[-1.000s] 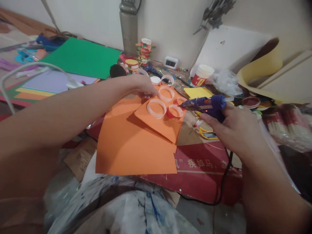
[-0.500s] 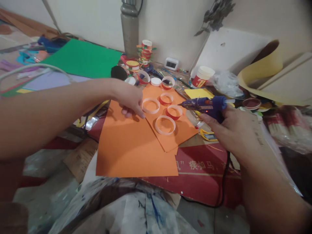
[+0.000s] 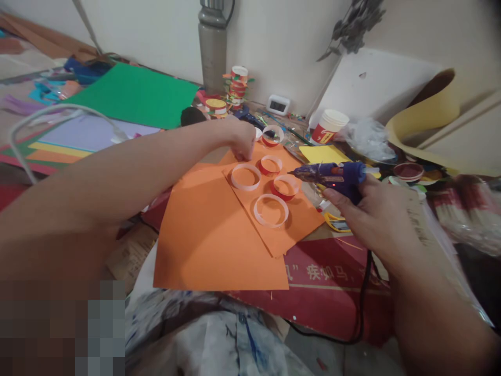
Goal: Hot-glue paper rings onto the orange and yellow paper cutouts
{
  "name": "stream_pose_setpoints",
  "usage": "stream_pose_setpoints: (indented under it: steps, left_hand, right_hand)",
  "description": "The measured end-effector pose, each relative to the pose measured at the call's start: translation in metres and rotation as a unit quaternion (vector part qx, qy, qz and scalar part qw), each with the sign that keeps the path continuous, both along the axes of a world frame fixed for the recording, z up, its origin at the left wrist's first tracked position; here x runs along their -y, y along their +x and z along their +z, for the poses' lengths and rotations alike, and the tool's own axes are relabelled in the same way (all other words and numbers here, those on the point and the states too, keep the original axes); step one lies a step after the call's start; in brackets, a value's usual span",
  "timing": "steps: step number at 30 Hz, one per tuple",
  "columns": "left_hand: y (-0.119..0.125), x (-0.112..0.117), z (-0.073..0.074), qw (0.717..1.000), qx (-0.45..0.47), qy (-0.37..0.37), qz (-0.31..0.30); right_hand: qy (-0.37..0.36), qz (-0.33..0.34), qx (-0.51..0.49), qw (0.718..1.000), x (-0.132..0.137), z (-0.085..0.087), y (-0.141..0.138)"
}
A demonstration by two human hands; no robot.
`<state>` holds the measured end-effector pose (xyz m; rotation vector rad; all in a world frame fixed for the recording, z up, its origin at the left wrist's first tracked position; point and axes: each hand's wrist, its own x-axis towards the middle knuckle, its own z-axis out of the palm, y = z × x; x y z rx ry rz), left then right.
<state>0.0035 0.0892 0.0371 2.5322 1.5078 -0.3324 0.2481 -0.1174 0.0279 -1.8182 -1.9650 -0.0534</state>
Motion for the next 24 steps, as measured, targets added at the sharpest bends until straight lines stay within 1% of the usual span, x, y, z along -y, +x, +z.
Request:
stream_pose_setpoints:
  steps: [4,7,10,12,14,17,20,22,24]
  left_hand:
    - [0.004,0.009,0.013,0.999,-0.040,-0.027,0.007]
    - [0.002,0.012,0.018,0.996,-0.047,-0.069,0.017]
    - [-0.005,0.013,0.017,0.988,0.007,-0.149,0.026]
    - [-0.012,0.013,0.012,0.976,0.068,-0.204,0.027]
    - [-0.019,0.012,0.007,0.965,0.113,-0.236,0.026]
    - [-0.025,0.009,-0.001,0.959,0.150,-0.236,0.033]
    - [-0.029,0.004,-0.006,0.962,0.172,-0.205,0.053]
    - [-0.033,0.002,-0.009,0.961,0.187,-0.194,0.066]
    - [-0.039,0.000,-0.011,0.967,0.193,-0.160,0.035]
  right_hand:
    - [0.009,0.019,-0.002,1.000,0.000,-0.009,0.007]
    - [0.011,0.037,-0.003,0.999,0.000,-0.010,0.009]
    - [0.001,0.065,-0.001,0.998,0.001,-0.004,0.009]
    - [-0.013,0.073,0.003,0.997,0.001,0.002,0.009]
    - [-0.029,0.081,0.006,0.996,0.001,0.007,0.009]
    - [-0.030,0.088,0.020,0.995,0.000,0.007,0.007]
    - [0.003,0.071,0.036,0.997,-0.001,-0.002,0.005]
    - [0.027,0.058,0.028,0.998,-0.001,-0.010,0.005]
    - [0.039,0.046,0.015,0.998,-0.001,-0.017,0.005]
